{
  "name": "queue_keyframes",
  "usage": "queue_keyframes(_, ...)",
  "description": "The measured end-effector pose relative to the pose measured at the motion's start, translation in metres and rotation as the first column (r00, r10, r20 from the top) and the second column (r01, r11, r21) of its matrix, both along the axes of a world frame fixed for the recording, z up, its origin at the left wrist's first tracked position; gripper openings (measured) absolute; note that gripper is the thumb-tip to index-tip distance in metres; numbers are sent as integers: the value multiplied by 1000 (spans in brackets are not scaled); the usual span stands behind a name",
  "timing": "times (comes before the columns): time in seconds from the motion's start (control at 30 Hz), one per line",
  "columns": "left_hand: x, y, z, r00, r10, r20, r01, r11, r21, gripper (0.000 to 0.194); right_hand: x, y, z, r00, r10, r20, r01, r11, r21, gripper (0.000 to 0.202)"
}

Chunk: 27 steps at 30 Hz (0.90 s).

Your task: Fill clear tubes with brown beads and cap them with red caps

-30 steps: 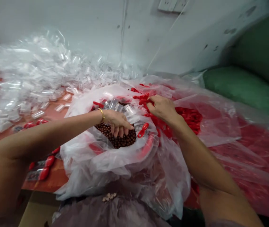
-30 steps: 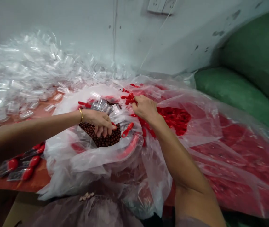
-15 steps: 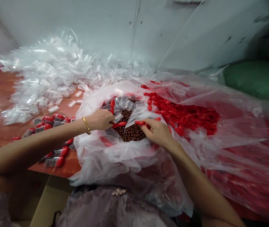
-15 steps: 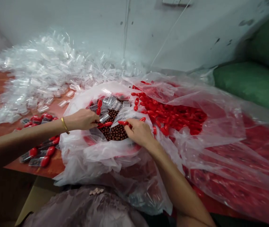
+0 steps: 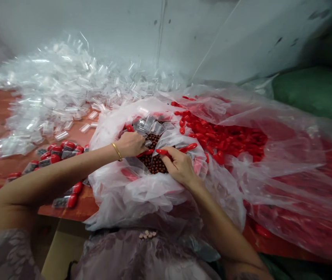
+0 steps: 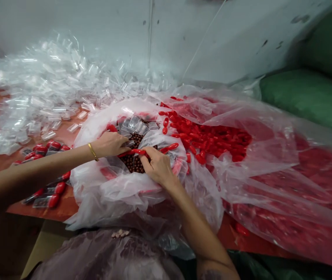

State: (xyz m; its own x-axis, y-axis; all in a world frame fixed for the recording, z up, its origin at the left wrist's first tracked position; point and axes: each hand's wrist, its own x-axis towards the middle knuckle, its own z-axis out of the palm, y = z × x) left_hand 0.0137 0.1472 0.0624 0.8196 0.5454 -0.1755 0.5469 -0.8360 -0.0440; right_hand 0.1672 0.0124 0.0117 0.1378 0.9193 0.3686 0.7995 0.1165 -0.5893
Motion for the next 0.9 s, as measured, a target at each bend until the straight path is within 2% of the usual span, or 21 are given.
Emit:
queue_keyframes(0.1,12,-1,-2,998,60,15,-60,998,-8,53,1,3,-1,1000,-29,-1,29,998,-54,25)
queue_keyframes(0.2,11,6,2,998,66,0,-66,998,-3,55,5,3,-2,999,-20,-51,18,999,-39,26)
queue_keyframes(0.27,5,12,5,1000,-4,4,4,999,51,43,6,3,-4,996,-21,-83,19,999,-26,26)
queue_keyframes(0.3,1,15,6,996,-91,20,89,992,90,37,7,3,-5,995,-19,-97,17,1000,-21,25)
queue_keyframes(0.37,-3,21,8,934,-355,50,344,927,148,33,7,3,-6,993,-10,-121,9,1000,-12,25)
queue_keyframes(0.43,-3,26,7,790,-607,79,593,791,152,29,7,4,-7,990,-1,-138,1,1000,-4,24)
queue_keyframes(0.5,1,31,4,673,-730,115,719,683,129,20,7,4,-7,988,0,-153,-2,1000,-9,25)
queue_keyframes(0.57,5,37,2,641,-759,117,748,652,128,17,8,3,-8,986,1,-167,-4,1000,-17,25)
queue_keyframes(0.63,5,41,2,663,-747,50,737,663,131,15,9,3,-10,984,8,-179,-12,1000,-16,26)
queue_keyframes(0.67,4,42,3,694,-720,6,713,688,130,13,9,2,-10,983,13,-185,-16,1000,-14,26)
queue_keyframes(0.73,1,42,7,780,-621,-79,626,773,104,14,10,2,-10,980,21,-197,-23,1000,-9,26)
queue_keyframes(0.83,3,35,11,892,-414,-182,429,902,54,21,11,2,-10,974,24,-223,-26,1000,-6,26)
queue_keyframes(0.9,13,28,10,926,-310,-213,326,945,39,22,11,2,-9,969,29,-244,-32,999,-6,26)
